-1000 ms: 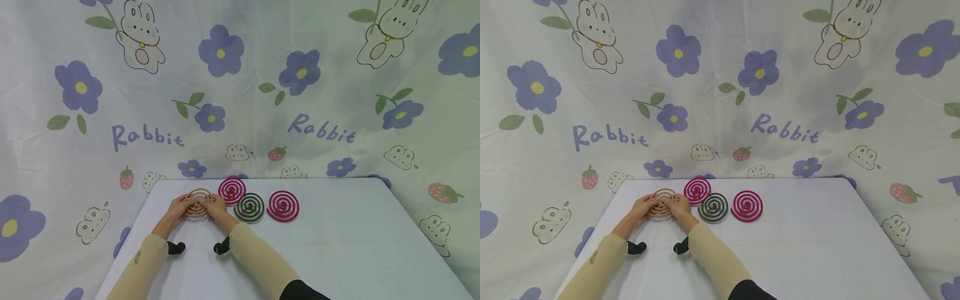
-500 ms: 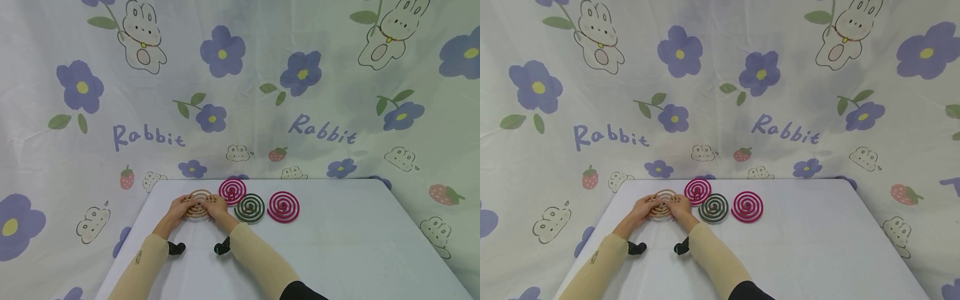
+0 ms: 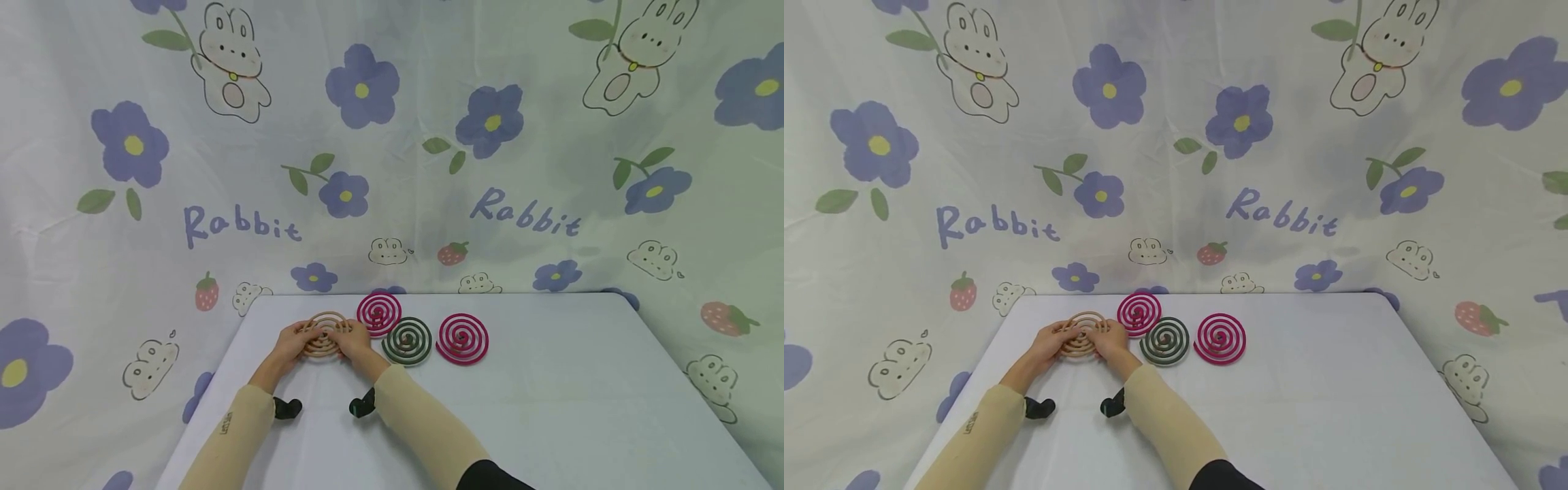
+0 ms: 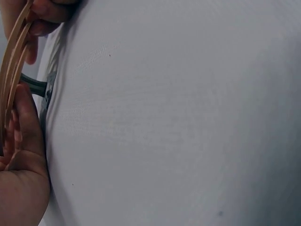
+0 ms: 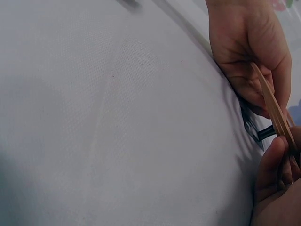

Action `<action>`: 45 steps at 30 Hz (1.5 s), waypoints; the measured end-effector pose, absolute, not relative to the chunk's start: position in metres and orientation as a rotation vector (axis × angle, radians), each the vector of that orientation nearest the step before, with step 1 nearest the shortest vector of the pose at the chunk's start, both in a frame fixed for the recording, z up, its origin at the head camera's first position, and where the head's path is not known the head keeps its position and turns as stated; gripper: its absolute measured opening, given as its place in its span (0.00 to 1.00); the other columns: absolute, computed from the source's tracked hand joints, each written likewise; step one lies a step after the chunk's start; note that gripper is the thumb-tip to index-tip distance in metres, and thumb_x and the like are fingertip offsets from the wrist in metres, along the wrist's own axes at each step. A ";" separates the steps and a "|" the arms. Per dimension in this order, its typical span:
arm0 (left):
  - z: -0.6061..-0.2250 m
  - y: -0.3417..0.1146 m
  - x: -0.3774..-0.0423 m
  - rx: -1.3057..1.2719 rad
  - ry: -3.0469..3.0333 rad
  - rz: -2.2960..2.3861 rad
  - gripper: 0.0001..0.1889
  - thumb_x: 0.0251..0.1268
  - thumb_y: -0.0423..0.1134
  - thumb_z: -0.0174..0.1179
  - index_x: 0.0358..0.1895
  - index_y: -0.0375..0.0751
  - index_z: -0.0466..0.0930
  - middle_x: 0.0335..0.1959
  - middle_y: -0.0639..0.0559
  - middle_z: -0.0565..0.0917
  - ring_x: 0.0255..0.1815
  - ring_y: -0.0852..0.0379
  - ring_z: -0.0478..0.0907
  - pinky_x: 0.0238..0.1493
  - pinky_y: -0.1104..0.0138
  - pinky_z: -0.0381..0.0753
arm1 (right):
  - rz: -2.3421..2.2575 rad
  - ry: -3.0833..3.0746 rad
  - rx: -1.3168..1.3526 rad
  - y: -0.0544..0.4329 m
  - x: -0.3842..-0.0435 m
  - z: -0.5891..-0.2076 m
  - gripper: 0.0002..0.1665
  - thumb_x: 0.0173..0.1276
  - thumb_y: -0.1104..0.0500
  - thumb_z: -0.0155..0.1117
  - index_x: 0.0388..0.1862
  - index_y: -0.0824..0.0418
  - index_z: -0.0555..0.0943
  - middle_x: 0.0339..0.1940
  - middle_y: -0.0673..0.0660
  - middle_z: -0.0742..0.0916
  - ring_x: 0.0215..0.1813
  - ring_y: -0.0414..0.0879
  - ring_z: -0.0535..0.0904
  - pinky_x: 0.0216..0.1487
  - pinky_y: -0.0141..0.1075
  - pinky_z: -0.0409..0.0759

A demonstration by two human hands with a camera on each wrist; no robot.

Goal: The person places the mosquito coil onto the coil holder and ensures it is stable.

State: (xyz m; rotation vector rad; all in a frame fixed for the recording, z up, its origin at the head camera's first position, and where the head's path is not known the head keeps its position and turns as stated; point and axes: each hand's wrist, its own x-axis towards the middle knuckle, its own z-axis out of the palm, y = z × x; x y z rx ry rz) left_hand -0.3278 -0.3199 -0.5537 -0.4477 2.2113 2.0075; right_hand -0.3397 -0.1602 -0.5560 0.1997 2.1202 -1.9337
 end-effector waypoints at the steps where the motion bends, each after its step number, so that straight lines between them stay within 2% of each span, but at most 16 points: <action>1: -0.554 -0.320 -0.328 -0.450 2.211 2.005 0.31 0.66 0.39 0.64 0.67 0.28 0.64 0.44 0.48 0.81 0.34 0.63 0.79 0.31 0.73 0.78 | -1.935 2.119 0.198 -0.160 -0.340 -0.556 0.15 0.60 0.58 0.74 0.44 0.59 0.81 0.25 0.53 0.83 0.13 0.39 0.71 0.13 0.30 0.73; 12: -0.556 -0.323 -0.329 -0.489 2.247 1.973 0.33 0.63 0.41 0.67 0.66 0.27 0.66 0.53 0.39 0.77 0.37 0.62 0.78 0.34 0.73 0.79 | -1.860 2.153 0.184 -0.161 -0.340 -0.554 0.20 0.59 0.55 0.75 0.45 0.63 0.79 0.24 0.56 0.82 0.12 0.41 0.73 0.12 0.32 0.74; 22: -0.560 -0.328 -0.335 -0.480 2.300 1.983 0.33 0.63 0.40 0.66 0.66 0.27 0.65 0.50 0.41 0.78 0.34 0.65 0.76 0.31 0.74 0.77 | -1.873 2.105 0.126 -0.156 -0.339 -0.555 0.20 0.63 0.58 0.71 0.47 0.66 0.73 0.19 0.59 0.83 0.13 0.42 0.77 0.15 0.33 0.78; 29: -0.559 -0.329 -0.336 -0.489 2.396 1.901 0.32 0.62 0.43 0.67 0.65 0.30 0.67 0.58 0.37 0.73 0.41 0.61 0.74 0.35 0.74 0.75 | -1.781 2.199 0.095 -0.151 -0.338 -0.550 0.22 0.64 0.59 0.70 0.50 0.68 0.72 0.17 0.59 0.84 0.14 0.45 0.78 0.16 0.33 0.78; 32: -0.558 -0.329 -0.337 -0.480 2.412 1.893 0.33 0.63 0.43 0.66 0.66 0.28 0.66 0.61 0.34 0.71 0.46 0.58 0.73 0.38 0.75 0.75 | -1.728 2.250 0.079 -0.147 -0.337 -0.547 0.22 0.63 0.59 0.70 0.50 0.67 0.72 0.17 0.60 0.84 0.13 0.45 0.78 0.15 0.32 0.76; 35: -0.559 -0.330 -0.338 -0.498 2.407 1.919 0.34 0.64 0.43 0.66 0.66 0.27 0.65 0.61 0.34 0.70 0.46 0.58 0.73 0.39 0.75 0.75 | -1.712 2.268 0.070 -0.145 -0.336 -0.544 0.21 0.63 0.60 0.70 0.49 0.67 0.72 0.17 0.61 0.84 0.13 0.45 0.78 0.15 0.32 0.76; 39: -0.562 -0.332 -0.340 -0.536 2.413 1.972 0.33 0.63 0.44 0.66 0.66 0.28 0.67 0.57 0.36 0.74 0.40 0.63 0.75 0.37 0.76 0.75 | -1.681 2.294 0.030 -0.141 -0.334 -0.543 0.21 0.63 0.60 0.70 0.48 0.66 0.72 0.17 0.59 0.83 0.13 0.44 0.78 0.15 0.30 0.75; 45: -0.563 -0.336 -0.335 -0.562 2.468 2.057 0.30 0.60 0.42 0.69 0.61 0.29 0.71 0.37 0.49 0.83 0.29 0.66 0.77 0.28 0.74 0.76 | -1.632 2.291 -0.076 -0.132 -0.332 -0.543 0.20 0.64 0.59 0.69 0.49 0.68 0.73 0.15 0.58 0.82 0.13 0.44 0.77 0.15 0.31 0.75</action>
